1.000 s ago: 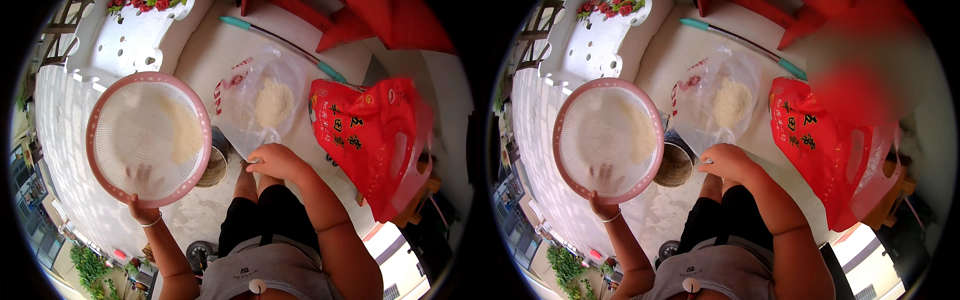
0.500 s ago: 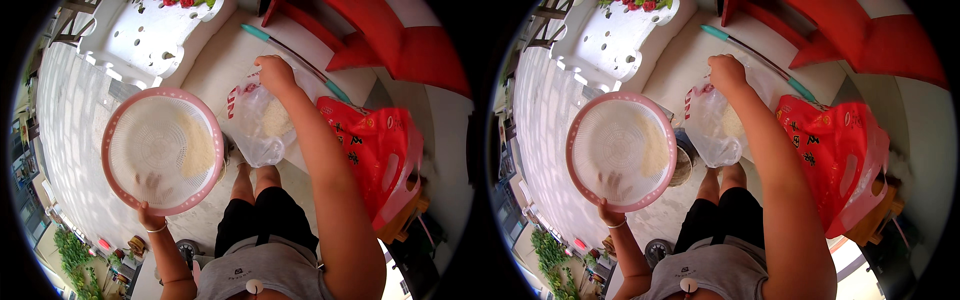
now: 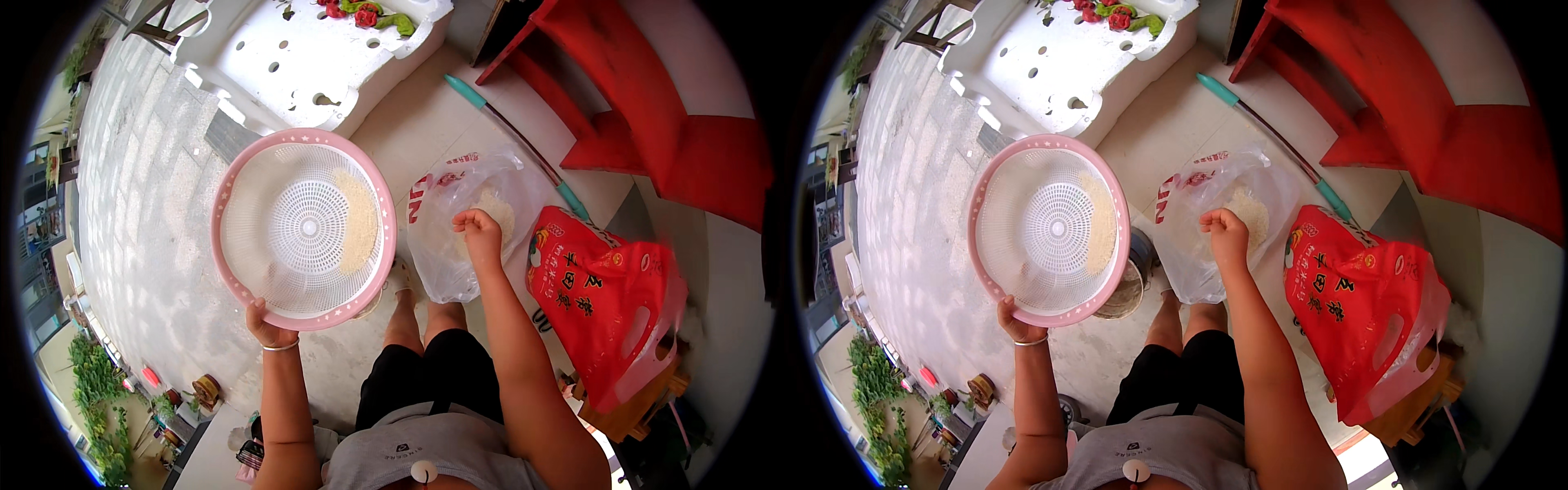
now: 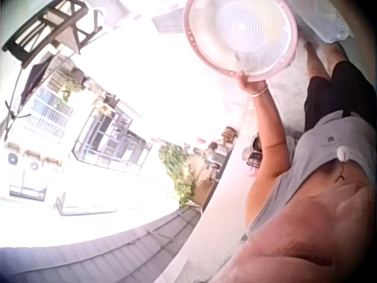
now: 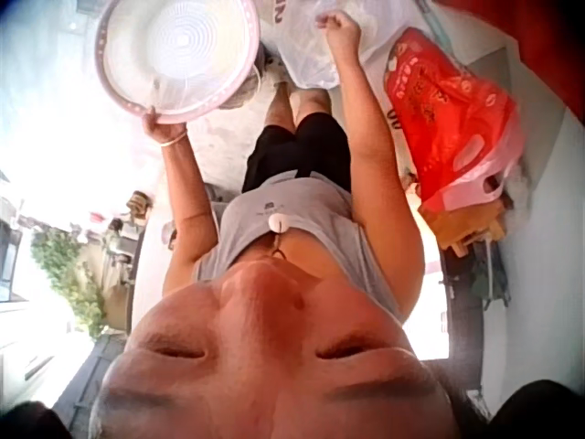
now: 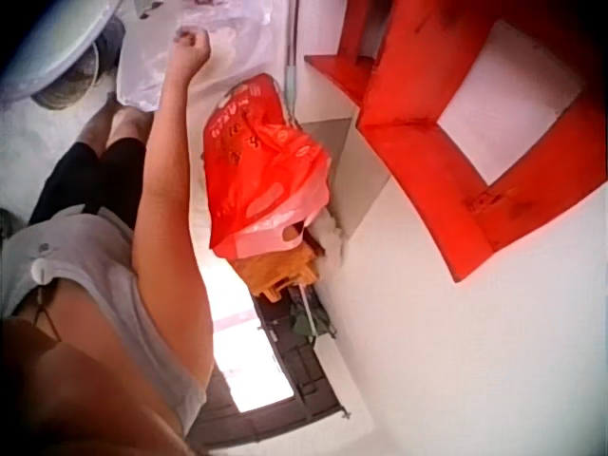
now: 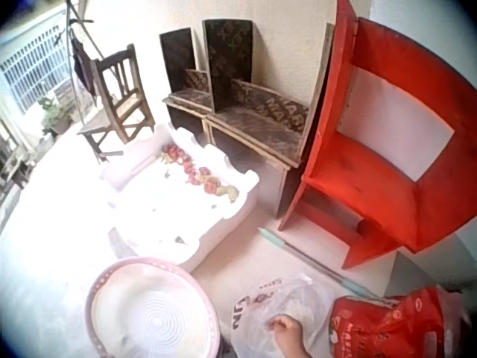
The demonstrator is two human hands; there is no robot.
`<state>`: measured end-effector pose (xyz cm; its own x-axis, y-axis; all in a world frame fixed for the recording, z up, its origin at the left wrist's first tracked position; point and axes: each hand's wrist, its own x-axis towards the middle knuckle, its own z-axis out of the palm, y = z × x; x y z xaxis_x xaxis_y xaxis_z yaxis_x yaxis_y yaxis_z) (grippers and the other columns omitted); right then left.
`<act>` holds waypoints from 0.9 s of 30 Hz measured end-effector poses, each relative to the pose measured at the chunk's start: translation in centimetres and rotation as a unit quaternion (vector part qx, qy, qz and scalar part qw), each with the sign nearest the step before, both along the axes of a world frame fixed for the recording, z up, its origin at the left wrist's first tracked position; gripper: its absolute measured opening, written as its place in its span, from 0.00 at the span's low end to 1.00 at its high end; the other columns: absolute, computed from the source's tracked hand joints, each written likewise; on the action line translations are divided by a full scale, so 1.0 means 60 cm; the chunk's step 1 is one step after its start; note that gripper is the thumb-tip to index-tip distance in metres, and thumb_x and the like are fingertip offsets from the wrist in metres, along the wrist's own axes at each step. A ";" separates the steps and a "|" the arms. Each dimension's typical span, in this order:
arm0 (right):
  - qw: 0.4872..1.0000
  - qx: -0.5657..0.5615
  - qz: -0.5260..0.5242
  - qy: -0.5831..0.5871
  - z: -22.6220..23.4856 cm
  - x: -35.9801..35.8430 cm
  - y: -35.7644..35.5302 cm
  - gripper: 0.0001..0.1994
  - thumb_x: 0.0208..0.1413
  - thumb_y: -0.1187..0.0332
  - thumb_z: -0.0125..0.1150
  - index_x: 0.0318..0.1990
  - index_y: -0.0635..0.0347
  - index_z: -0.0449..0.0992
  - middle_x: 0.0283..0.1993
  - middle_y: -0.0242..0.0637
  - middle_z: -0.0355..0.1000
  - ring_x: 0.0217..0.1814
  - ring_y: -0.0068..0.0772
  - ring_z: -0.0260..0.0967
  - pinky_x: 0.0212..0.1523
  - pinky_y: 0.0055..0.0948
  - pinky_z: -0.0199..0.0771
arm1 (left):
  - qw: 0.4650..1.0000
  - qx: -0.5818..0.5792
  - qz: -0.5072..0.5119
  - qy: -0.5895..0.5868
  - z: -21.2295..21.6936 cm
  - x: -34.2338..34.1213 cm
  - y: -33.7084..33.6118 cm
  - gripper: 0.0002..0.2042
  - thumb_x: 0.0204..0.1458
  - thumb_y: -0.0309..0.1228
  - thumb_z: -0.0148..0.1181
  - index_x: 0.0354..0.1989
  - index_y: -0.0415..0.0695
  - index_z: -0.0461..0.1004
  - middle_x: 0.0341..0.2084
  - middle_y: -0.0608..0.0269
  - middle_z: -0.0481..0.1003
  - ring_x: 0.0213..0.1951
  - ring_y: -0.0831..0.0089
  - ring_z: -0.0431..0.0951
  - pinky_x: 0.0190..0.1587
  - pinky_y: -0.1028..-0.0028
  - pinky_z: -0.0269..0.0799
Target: The person pours rice from a plastic bag into a pink colander, sifts it by hand to remove debris, and transfers the cleaned rice into a metal bucket. The person repeats this process several times, handling the bag, colander, and bucket throughout.
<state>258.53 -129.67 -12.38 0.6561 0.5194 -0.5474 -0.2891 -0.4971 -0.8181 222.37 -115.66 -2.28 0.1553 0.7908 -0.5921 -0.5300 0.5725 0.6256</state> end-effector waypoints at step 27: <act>0.794 -0.088 0.233 -0.555 0.071 0.087 -0.038 0.05 0.41 0.77 0.57 0.26 0.56 0.77 0.37 0.34 0.73 0.54 0.42 0.63 0.68 0.53 0.46 | 0.995 -0.037 -0.065 -0.064 -0.023 -0.032 -0.100 0.33 0.44 0.34 0.54 0.62 0.35 0.58 0.56 0.50 0.67 0.56 0.53 0.69 0.58 0.54 0.65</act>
